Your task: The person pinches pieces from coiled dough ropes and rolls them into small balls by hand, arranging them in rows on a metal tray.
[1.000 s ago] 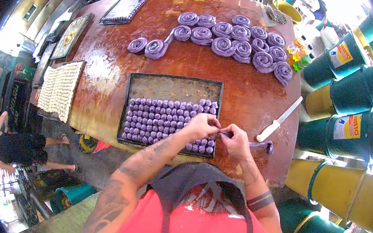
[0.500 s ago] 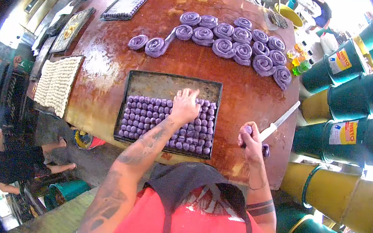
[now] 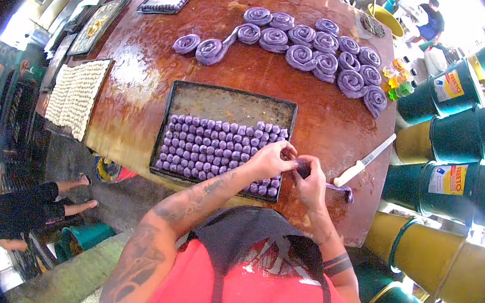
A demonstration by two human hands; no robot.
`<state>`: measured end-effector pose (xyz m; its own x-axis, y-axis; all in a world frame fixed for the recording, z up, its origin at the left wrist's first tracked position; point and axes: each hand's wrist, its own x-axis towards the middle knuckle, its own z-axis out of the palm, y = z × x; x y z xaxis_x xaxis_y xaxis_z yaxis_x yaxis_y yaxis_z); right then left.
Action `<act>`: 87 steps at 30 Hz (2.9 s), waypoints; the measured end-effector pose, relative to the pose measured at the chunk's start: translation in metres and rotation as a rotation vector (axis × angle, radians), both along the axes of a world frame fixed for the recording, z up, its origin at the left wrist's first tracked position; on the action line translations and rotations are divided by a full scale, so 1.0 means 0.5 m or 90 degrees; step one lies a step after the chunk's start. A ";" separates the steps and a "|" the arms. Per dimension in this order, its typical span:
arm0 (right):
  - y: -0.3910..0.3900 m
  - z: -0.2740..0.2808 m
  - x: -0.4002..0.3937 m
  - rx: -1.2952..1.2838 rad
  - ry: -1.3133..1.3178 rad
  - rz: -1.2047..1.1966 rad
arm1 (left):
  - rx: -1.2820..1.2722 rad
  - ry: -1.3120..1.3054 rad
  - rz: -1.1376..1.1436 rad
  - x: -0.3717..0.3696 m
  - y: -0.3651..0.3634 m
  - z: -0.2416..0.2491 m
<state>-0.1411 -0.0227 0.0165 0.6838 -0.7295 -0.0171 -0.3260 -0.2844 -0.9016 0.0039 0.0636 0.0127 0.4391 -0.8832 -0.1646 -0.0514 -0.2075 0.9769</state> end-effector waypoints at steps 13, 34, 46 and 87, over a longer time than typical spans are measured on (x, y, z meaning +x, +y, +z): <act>-0.031 -0.086 -0.063 -0.423 0.190 0.232 | 0.015 -0.506 0.223 0.218 0.023 -0.133; -0.003 0.003 -0.011 0.011 0.030 -0.015 | 0.056 -0.093 -0.039 -0.007 -0.002 0.024; -0.025 -0.080 -0.052 -0.211 0.054 0.074 | 0.124 -0.160 0.211 0.204 0.057 -0.082; -0.038 -0.117 -0.069 -0.462 0.131 0.231 | 0.020 -0.532 0.265 0.261 0.084 -0.115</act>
<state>-0.1758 -0.0416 -0.0419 0.9131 -0.3424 0.2213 -0.2405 -0.8906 -0.3859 0.1343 0.1058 -0.0447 0.7060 -0.6292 0.3252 -0.6499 -0.3931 0.6504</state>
